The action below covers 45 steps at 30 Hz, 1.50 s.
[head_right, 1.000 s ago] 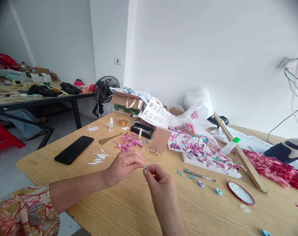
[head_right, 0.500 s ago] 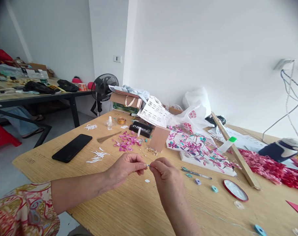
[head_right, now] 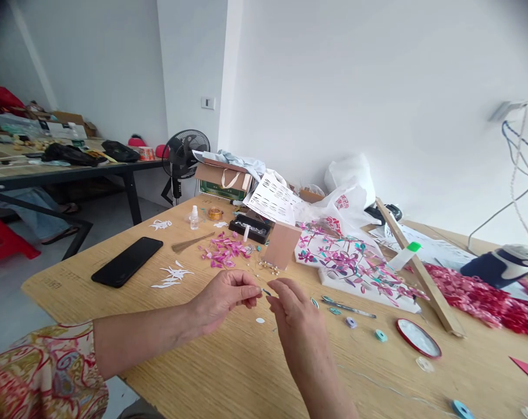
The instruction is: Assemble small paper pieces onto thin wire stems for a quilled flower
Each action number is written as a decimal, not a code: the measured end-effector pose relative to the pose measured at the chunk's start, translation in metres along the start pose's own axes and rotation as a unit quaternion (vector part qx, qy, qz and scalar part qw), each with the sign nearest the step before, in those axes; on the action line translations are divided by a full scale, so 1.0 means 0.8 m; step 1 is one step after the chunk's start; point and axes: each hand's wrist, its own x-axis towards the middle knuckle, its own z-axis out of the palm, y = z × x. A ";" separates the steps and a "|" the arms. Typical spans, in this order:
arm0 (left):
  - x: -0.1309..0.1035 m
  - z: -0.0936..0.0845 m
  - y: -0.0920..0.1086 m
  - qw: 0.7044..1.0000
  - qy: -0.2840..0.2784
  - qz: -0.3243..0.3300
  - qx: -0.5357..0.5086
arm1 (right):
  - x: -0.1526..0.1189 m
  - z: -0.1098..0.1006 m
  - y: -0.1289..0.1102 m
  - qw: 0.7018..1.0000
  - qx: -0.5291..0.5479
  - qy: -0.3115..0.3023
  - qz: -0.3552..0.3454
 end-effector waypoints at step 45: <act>0.003 -0.015 0.024 0.993 -0.102 0.028 0.054 | -0.025 0.037 0.030 0.948 0.276 -0.109 0.115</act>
